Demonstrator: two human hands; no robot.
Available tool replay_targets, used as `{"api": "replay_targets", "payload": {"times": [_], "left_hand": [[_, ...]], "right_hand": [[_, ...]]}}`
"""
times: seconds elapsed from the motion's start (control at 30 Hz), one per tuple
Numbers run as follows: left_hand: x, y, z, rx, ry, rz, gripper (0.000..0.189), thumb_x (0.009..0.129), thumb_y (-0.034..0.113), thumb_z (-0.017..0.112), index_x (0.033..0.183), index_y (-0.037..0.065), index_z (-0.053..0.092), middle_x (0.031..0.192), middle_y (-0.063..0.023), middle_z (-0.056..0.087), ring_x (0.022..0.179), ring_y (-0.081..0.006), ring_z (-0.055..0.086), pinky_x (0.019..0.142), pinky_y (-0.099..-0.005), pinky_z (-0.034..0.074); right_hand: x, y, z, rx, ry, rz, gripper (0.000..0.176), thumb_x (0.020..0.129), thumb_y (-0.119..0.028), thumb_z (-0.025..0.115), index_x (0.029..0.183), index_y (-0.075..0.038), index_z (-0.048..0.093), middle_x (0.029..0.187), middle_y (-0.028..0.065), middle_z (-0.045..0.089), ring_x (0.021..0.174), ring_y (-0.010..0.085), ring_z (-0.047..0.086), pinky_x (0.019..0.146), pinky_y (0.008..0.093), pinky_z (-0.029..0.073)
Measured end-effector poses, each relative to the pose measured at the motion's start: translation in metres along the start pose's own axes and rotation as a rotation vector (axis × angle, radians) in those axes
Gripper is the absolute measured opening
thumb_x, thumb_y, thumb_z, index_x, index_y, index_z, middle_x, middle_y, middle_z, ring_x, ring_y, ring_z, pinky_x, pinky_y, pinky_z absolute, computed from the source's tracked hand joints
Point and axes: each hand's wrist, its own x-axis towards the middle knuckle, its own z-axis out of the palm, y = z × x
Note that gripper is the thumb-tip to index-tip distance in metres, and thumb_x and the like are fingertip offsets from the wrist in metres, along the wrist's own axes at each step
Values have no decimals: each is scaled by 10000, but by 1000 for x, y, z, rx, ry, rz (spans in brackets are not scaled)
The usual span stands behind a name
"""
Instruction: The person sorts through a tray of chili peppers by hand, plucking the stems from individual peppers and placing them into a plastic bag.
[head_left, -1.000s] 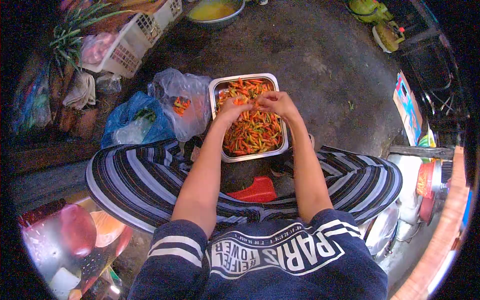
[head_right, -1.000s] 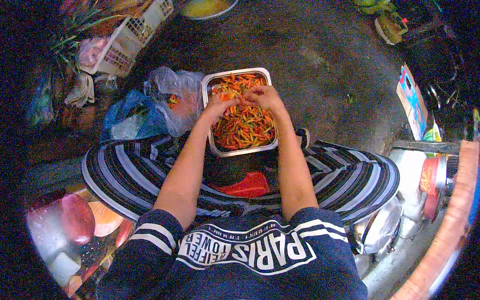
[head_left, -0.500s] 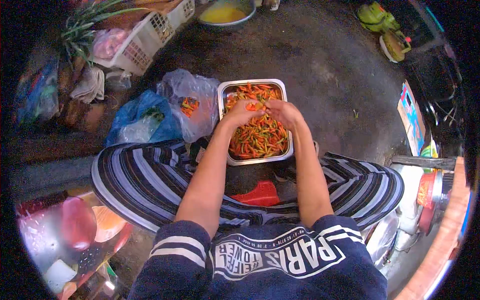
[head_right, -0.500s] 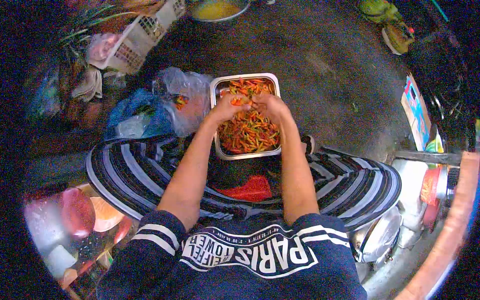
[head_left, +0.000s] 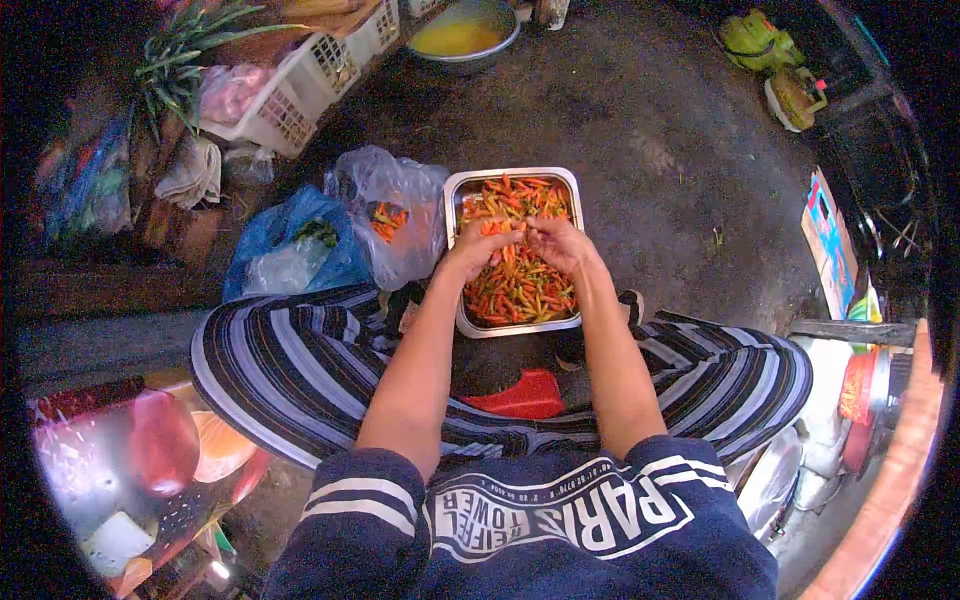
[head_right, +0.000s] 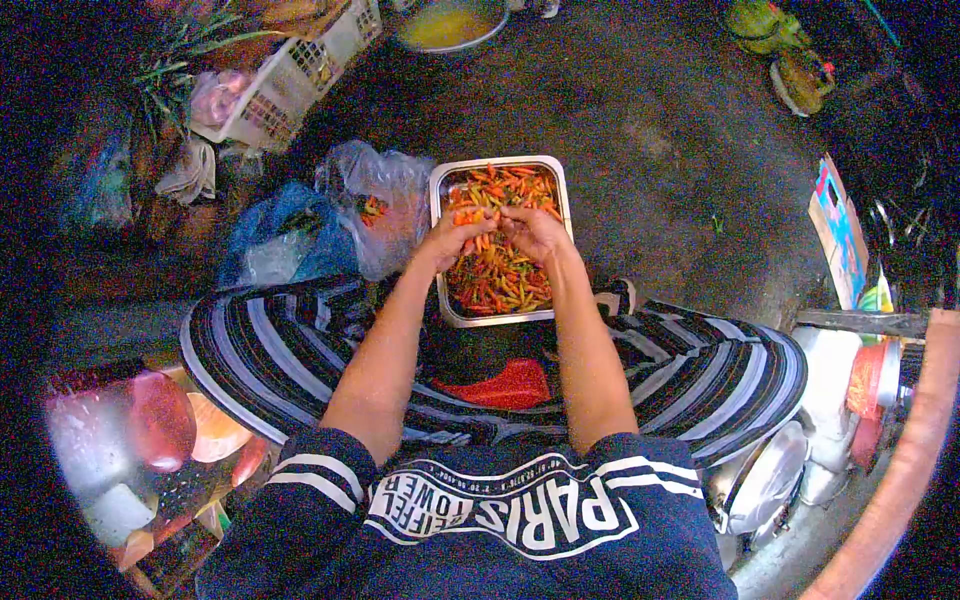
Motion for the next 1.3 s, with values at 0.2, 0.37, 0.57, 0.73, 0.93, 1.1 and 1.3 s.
{"api": "replay_targets", "payload": {"times": [0.2, 0.37, 0.57, 0.73, 0.93, 1.1, 1.3], "left_hand": [[0, 11, -3, -112, 8, -46, 266, 709, 179, 698, 936, 98, 585, 752, 33, 598, 501, -25, 460, 394, -149, 288], [10, 25, -38, -84, 201, 102, 203, 721, 161, 685, 892, 104, 590, 722, 15, 595, 460, -21, 440, 362, -155, 277], [1, 40, -101, -350, 661, 418, 112, 737, 123, 643, 810, 113, 559, 650, 7, 544, 438, -46, 433, 329, -182, 283], [2, 17, -140, -336, 938, 415, 117, 738, 105, 616, 754, 112, 501, 621, 6, 503, 417, -84, 432, 319, -214, 295], [26, -40, -183, -276, 1126, 259, 169, 730, 131, 608, 837, 79, 488, 627, -32, 507, 384, -136, 425, 340, -242, 331], [41, -55, -206, -43, 815, -5, 336, 694, 139, 613, 999, 35, 520, 817, -120, 561, 691, -224, 584, 594, -353, 482], [5, 42, -86, 893, 1251, 63, 336, 664, 157, 606, 955, 2, 539, 980, -256, 554, 950, -329, 545, 771, -391, 451]], "right_hand": [[-2, -3, 2, 146, 25, 20, 122, 847, -105, 514, 852, 16, 523, 749, 34, 539, 597, 80, 511, 500, 184, 447], [11, 26, -36, -1048, 478, -379, 178, 768, -187, 600, 820, -19, 567, 716, 102, 593, 630, 198, 575, 541, 311, 456], [26, 72, -32, -1671, 595, -597, 214, 661, -214, 686, 725, -20, 626, 670, 176, 602, 659, 340, 591, 613, 402, 458], [21, 77, -17, -1697, 604, -541, 257, 663, -210, 692, 769, 2, 593, 704, 183, 604, 664, 332, 591, 622, 395, 466], [32, 57, -36, -1460, 479, -486, 209, 728, -166, 646, 834, 9, 602, 743, 136, 626, 648, 223, 616, 570, 330, 475], [11, 26, -31, -962, 161, -342, 165, 802, -126, 601, 883, 17, 615, 752, 66, 629, 647, 140, 606, 591, 258, 502], [2, 8, -15, -815, 115, -276, 158, 807, -123, 606, 876, 19, 611, 802, 57, 627, 717, 136, 609, 646, 255, 507]]}}
